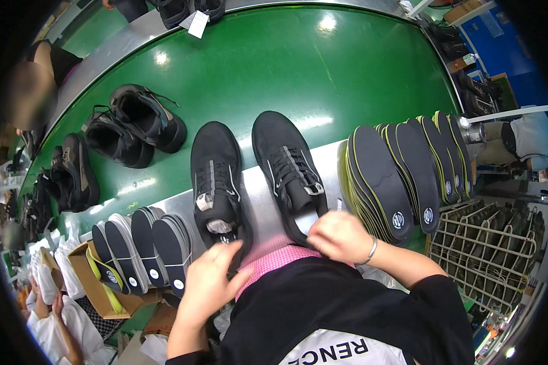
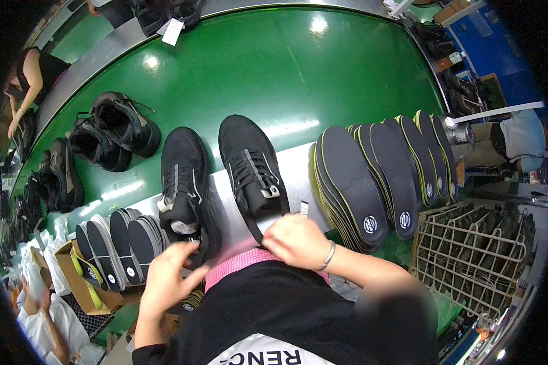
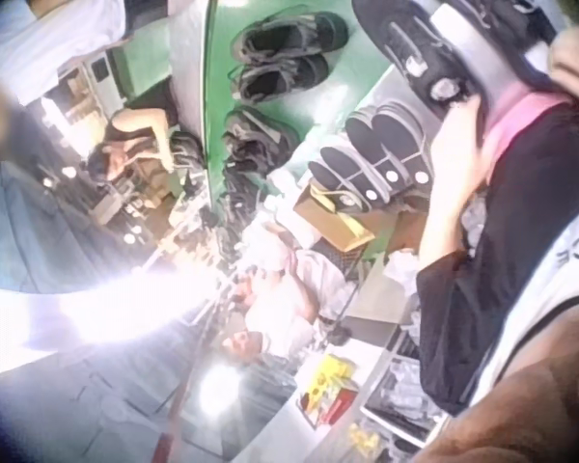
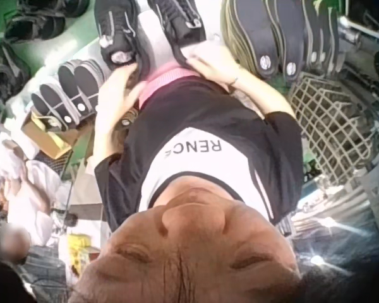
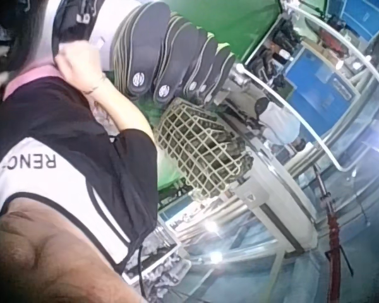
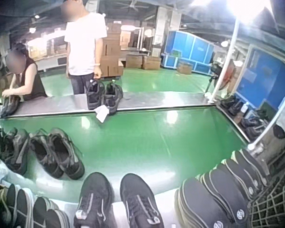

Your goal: The person inserts insoles into several pairs of black shoes on a conveyor belt and adjusts the shoe tongues.

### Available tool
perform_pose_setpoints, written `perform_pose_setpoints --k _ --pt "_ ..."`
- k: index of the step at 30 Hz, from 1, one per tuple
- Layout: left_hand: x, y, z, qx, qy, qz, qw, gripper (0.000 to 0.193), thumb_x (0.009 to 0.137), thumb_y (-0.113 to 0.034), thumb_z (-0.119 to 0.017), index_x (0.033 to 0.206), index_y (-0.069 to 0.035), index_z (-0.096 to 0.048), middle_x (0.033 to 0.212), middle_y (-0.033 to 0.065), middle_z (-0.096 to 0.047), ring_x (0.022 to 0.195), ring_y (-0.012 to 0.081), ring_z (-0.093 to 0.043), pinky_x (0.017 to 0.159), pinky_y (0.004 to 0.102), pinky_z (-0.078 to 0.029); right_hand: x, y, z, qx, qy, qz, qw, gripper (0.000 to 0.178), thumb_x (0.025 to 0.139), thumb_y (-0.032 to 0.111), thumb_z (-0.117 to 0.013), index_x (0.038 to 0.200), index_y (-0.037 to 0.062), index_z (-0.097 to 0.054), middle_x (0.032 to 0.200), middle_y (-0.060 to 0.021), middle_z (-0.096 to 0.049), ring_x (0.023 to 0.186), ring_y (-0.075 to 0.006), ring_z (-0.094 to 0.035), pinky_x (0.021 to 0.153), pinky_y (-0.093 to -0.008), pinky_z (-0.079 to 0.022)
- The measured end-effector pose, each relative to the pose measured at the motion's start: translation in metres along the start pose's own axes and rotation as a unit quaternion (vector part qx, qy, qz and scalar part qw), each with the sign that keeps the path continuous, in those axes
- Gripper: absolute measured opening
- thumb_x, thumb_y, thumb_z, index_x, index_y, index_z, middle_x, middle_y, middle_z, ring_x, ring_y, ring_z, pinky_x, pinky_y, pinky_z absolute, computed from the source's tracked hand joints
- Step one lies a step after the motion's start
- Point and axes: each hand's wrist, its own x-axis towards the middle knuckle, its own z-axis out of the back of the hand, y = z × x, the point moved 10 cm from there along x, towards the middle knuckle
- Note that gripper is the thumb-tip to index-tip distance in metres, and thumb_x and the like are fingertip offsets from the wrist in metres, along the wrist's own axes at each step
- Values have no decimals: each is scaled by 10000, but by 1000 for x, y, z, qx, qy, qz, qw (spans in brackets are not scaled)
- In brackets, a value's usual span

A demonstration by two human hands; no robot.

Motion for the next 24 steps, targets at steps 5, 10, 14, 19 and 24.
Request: perform_pose_setpoints --k 5,10,14,19,24 --pt "66 -64 -22 83 -163 -94 979 739 593 -216 -721 1220 -53 -364 1217 199 -362 1121 349 -362 926 436 -305 16 -50 25 -80 -129 -101 983 789 581 261 -737 1224 66 -324 1187 -173 -349 1092 -351 -365 929 -423 -315" --pt "115 -58 -49 19 -158 -185 970 442 663 -71 -622 1080 -55 -477 1041 146 -509 1016 309 -471 861 384 -370 41 -52 21 -76 -198 -16 977 593 585 140 -663 1125 66 -428 1180 -155 -404 1073 -332 -410 900 -413 -346" --pt "133 8 -41 -298 -188 -32 935 291 751 -49 -567 1026 -1 -484 809 131 -605 759 234 -593 705 309 -455 60 -64 24 132 -205 -45 969 242 733 151 -591 922 2 -577 983 -153 -542 947 -292 -503 841 -338 -386" --pt "163 45 -79 -527 -102 57 842 344 784 -89 -578 1078 24 -442 862 99 -574 796 129 -544 708 238 -430 85 -123 -15 399 -44 -259 878 237 776 217 -598 813 -15 -622 715 -35 -597 634 -105 -527 600 -239 -412" --pt "162 44 -82 -537 -82 74 836 380 791 -90 -569 1117 29 -415 867 102 -566 806 122 -538 710 231 -426 86 -126 -23 438 17 -336 834 224 771 223 -610 865 21 -631 711 13 -601 619 -70 -522 581 -205 -385"
